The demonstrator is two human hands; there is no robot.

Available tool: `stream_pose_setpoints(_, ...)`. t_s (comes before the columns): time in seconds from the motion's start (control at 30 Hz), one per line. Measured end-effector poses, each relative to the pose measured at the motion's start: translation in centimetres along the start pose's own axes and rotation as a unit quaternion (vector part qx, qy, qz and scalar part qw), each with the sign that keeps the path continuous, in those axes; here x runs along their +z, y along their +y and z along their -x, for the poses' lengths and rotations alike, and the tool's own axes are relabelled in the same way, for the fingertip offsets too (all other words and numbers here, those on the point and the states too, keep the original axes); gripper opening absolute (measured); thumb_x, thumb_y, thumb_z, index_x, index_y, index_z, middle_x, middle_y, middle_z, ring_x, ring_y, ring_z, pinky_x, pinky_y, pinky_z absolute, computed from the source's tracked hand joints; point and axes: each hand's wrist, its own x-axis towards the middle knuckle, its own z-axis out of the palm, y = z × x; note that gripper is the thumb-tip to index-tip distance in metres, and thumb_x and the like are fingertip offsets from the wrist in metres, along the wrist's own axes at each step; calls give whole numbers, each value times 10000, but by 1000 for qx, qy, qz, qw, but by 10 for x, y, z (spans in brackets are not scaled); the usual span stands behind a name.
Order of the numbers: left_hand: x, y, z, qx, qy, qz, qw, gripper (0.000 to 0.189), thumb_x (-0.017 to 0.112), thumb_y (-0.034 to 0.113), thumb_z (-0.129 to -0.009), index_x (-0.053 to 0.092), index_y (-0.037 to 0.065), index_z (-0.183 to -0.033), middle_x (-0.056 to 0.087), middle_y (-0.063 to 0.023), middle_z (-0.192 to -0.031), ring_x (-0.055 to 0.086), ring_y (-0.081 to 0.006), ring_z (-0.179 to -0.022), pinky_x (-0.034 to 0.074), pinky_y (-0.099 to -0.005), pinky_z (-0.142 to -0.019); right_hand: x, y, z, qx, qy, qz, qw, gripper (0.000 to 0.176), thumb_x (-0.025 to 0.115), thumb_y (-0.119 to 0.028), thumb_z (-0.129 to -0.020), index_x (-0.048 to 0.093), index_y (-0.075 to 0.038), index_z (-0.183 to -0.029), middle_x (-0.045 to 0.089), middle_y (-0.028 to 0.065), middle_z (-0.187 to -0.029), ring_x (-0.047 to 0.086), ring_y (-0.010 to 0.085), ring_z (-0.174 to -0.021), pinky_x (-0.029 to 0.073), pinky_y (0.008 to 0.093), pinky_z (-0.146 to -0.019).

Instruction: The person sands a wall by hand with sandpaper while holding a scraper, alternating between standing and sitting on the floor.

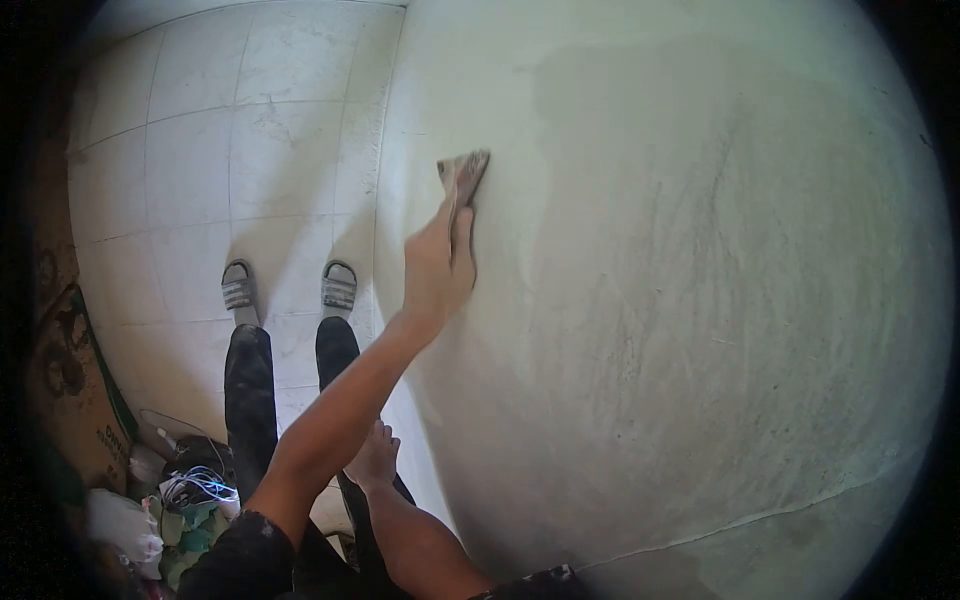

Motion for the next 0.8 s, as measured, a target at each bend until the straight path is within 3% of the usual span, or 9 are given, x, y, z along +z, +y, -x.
stream_pose_setpoints(0.03,-4,9,-11,-97,-48,-6,994,600,529,-4,-1012,368,71,-1585,502,-273,-1502,551,-349,-1360,501,-388,-1062,1,-2,3,0,41,-22,999,798,752,-519,-830,469,-146,-1476,536,76,-1394,490,285,-1276,396,486,-1040)
stream_pose_setpoints(0.13,14,-26,86,175,28,41,983,533,506,-91,-979,461,-33,-1507,520,-257,-1498,545,-358,-1369,483,-392,-1095,-27,-18,1,36,44,-63,996,786,719,-530,-863,454,-139,-1491,534,93,-1417,477,299,-1315,384,494,-1066)
stream_pose_setpoints(0.27,14,-30,103,169,21,45,984,509,486,5,-1028,435,-13,-1534,543,-229,-1490,577,-311,-1347,480,-376,-1079,7,-14,-6,92,94,-86,987,698,703,-518,-861,518,-197,-1453,598,117,-1292,530,309,-1231,398,504,-1015)
stream_pose_setpoints(0.33,18,-15,27,114,103,10,988,301,485,94,-1056,593,-13,-1315,680,-277,-1082,696,-416,-950,550,-444,-774,46,12,-13,-68,177,-218,957,743,706,-518,-860,483,-186,-1486,553,116,-1386,505,299,-1282,394,508,-1019)
stream_pose_setpoints(0.37,19,-18,1,95,115,-10,989,251,481,118,-1062,621,-9,-1226,688,-280,-918,693,-446,-794,534,-474,-662,-28,-7,1,-17,-14,2,1000,799,712,-528,-860,440,-173,-1522,481,89,-1510,469,283,-1349,383,497,-1034)
stream_pose_setpoints(0.47,-4,13,13,-144,-71,-42,986,486,523,28,-1031,488,98,-1511,592,-227,-1417,659,-377,-1173,570,-387,-901,38,13,-8,-61,105,-50,991,829,716,-527,-861,426,-134,-1531,489,87,-1493,474,289,-1326,381,505,-1042)
stream_pose_setpoints(0.6,20,-8,97,180,88,30,979,484,501,34,-1041,457,72,-1521,573,-260,-1428,678,-379,-1146,585,-393,-875,-43,-30,-6,27,181,-85,979,641,702,-396,-881,546,-86,-1421,662,170,-1100,619,360,-1034,470,532,-919)
stream_pose_setpoints(0.73,25,-16,8,129,124,-41,983,473,502,44,-1043,452,48,-1514,672,-286,-1195,696,-437,-922,572,-451,-709,-50,-28,-9,0,190,-76,979,620,700,-386,-884,551,-86,-1406,659,175,-1104,620,369,-1041,477,520,-917)
stream_pose_setpoints(0.8,18,-9,1,57,125,1,991,116,525,107,-1054,572,2,-1064,628,-260,-771,614,-481,-649,497,-480,-563,-48,-28,-10,0,189,-66,980,627,702,-388,-883,545,-87,-1411,659,175,-1105,619,368,-1041,479,518,-916)
